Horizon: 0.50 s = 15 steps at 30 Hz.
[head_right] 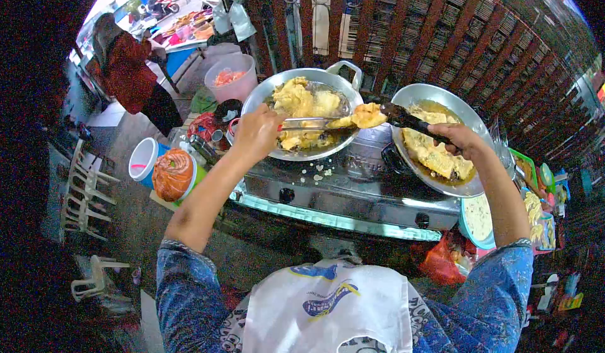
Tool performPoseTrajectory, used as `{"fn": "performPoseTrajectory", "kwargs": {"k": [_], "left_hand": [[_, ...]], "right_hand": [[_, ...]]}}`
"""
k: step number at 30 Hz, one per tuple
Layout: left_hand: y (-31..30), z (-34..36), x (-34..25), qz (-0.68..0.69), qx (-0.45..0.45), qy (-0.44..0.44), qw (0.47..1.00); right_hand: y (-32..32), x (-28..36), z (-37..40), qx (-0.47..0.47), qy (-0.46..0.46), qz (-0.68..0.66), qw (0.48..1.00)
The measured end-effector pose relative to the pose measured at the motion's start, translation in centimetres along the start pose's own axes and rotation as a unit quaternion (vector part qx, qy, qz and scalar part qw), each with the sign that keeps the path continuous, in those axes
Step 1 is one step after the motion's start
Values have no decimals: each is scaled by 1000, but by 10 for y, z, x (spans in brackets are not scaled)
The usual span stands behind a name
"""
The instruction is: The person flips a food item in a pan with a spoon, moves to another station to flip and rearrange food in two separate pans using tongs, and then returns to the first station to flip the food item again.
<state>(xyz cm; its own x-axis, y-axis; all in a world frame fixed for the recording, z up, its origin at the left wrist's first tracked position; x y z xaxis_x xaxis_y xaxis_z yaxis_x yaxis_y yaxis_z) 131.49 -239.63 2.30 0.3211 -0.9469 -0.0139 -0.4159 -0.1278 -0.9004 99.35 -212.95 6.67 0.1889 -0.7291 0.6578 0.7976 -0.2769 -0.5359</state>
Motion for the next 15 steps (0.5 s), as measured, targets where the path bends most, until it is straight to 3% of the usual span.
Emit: {"fn": "performPoseTrajectory", "kwargs": {"k": [2, 5, 7, 11, 12, 15], "left_hand": [[2, 4, 6, 10, -51, 50, 997], [0, 9, 11, -27, -58, 82, 995], [-3, 13, 15, -38, -53, 90, 994], [-7, 20, 25, -82, -51, 106, 990], [-9, 24, 28, -81, -50, 104, 990], [-22, 31, 35, -98, -46, 109, 988]], "right_hand": [[-5, 1, -5, 5, -3, 4, 1000], [-14, 4, -18, 9, -12, 46, 999], [-20, 0, -36, 38, -47, 97, 993], [-15, 32, -24, 17, -13, 128, 992], [-21, 28, -36, 11, -42, 135, 990], [-35, 37, -37, 1, -50, 107, 993]]}}
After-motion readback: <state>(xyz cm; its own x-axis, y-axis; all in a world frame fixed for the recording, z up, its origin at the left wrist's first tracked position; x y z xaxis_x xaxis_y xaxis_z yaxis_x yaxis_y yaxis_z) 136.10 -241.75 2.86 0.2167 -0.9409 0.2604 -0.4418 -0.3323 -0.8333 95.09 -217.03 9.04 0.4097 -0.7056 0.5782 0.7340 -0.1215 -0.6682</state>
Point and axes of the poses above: each hand's wrist, its own z-axis away from the middle knuckle, its own y-axis out of the palm, x = y × z, the point moved 1 cm from there along -z, towards the middle knuckle, and after that the axes turned 6 degrees about z, right-handed, at the moved point
